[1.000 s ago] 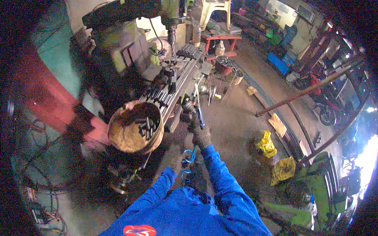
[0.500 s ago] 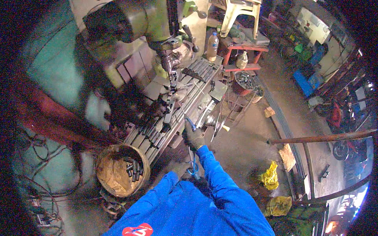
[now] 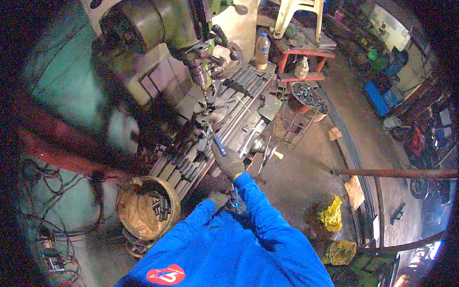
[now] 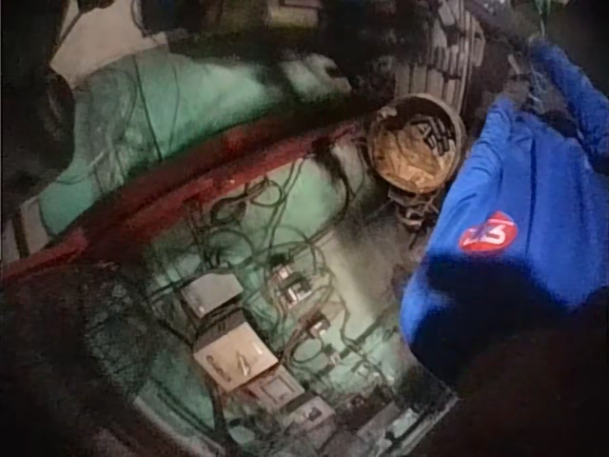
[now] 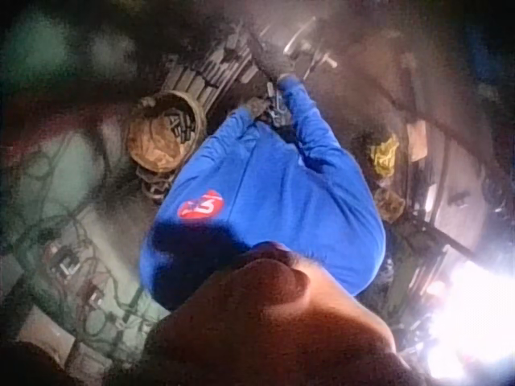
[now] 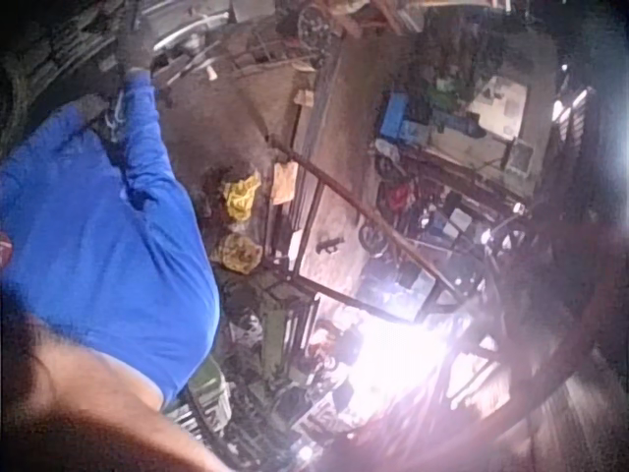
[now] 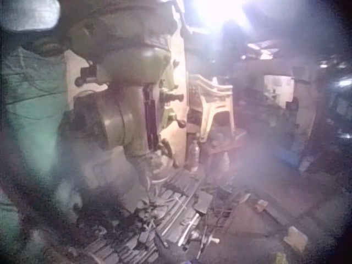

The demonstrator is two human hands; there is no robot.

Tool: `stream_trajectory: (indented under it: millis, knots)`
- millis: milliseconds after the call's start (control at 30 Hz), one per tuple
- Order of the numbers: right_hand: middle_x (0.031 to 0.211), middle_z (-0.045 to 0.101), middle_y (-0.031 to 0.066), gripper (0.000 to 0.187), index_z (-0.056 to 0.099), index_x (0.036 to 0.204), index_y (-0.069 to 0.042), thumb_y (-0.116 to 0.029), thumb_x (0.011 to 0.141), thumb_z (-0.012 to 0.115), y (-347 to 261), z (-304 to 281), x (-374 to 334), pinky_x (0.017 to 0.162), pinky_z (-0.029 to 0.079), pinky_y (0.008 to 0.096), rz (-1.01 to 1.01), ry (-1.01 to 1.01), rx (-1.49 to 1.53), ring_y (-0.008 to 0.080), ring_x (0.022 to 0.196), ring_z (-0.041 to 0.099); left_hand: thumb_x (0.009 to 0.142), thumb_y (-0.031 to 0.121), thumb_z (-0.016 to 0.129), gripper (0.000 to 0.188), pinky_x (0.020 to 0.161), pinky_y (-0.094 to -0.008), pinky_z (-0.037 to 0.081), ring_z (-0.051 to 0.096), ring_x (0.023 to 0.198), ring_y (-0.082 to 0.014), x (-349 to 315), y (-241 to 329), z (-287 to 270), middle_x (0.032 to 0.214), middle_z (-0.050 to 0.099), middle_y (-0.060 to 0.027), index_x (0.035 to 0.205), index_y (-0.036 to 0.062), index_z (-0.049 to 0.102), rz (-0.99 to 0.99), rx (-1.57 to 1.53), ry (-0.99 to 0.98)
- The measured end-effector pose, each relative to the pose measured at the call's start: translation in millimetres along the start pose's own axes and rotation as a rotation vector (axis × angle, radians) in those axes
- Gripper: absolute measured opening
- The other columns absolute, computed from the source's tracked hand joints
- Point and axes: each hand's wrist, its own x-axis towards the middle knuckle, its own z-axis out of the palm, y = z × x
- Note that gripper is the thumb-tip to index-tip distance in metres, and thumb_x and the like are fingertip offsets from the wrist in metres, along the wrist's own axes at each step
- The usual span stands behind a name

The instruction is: The person operates a green vertical milling machine in a workshop. They use a wrench to tighten a component on the machine's spindle and then manipulate the machine's handwheels and levers to adjust the position of the milling head and table.

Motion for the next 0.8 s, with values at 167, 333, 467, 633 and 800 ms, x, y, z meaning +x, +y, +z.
stream_trajectory:
  millis: [167,333,467,633,800]
  knots:
    - [0.095,0.068,0.0289,0.07,0.07,0.1,-0.002,-0.067,0.091,0.047,-31.3,-3.7,-16.1,0.085,0.049,0.0509,0.078,0.0,-0.13,0.0464,0.096,0.065,0.102,0.04,0.035,0.046,0.095,-0.0516,0.047,0.062,0.108,-0.0418,22.5,-42.9,38.7,0.117,0.065,-0.0243,0.12,0.0069,0.061,0.109,0.009,-0.05]
    - [0.092,0.068,0.0282,0.07,0.069,0.099,-0.001,-0.067,0.091,0.047,-18.4,-4.6,-8.8,0.084,0.049,0.0499,0.072,-0.04,-0.119,0.0461,0.093,0.065,0.101,0.043,0.039,0.045,0.089,-0.0517,0.05,0.065,0.099,-0.0427,16.0,-20.8,24.7,0.118,0.063,-0.025,0.123,0.0095,0.058,-0.055,-0.19,-0.075]
    - [0.092,0.068,0.0294,0.075,0.069,0.097,0.0,-0.069,0.092,0.04,-26.4,-7.5,-14.2,0.084,0.049,0.0525,-0.005,-0.073,-0.1,0.0458,0.093,0.065,0.1,0.044,0.039,0.046,0.085,-0.0509,0.052,0.067,0.094,-0.0408,31.7,-45.7,50.1,0.113,0.066,-0.0239,0.123,0.0102,0.06,0.162,-0.044,0.001]
    - [0.092,0.066,0.0315,0.076,0.069,0.099,0.0,-0.07,0.092,0.039,-55.0,-17.2,-9.1,0.083,0.048,0.0537,-0.144,-0.126,-0.233,0.0468,0.092,0.065,0.099,0.037,0.039,0.04,0.089,-0.0501,0.053,0.068,0.097,-0.0379,27.2,-33.5,38.2,0.106,0.069,-0.0206,0.11,0.0124,0.068,0.198,0.156,-0.064]
    - [0.092,0.066,0.0292,0.059,0.064,0.115,-0.005,-0.057,0.096,0.045,-49.3,-21.6,1.3,0.079,0.049,0.0528,0.092,-0.203,-0.166,0.0449,0.09,0.064,0.097,0.036,0.042,0.036,0.081,-0.0508,0.054,0.068,0.094,-0.0375,14.3,-20.6,31.4,0.1,0.069,-0.0194,0.105,0.0134,0.068,0.071,-0.1,-0.028]
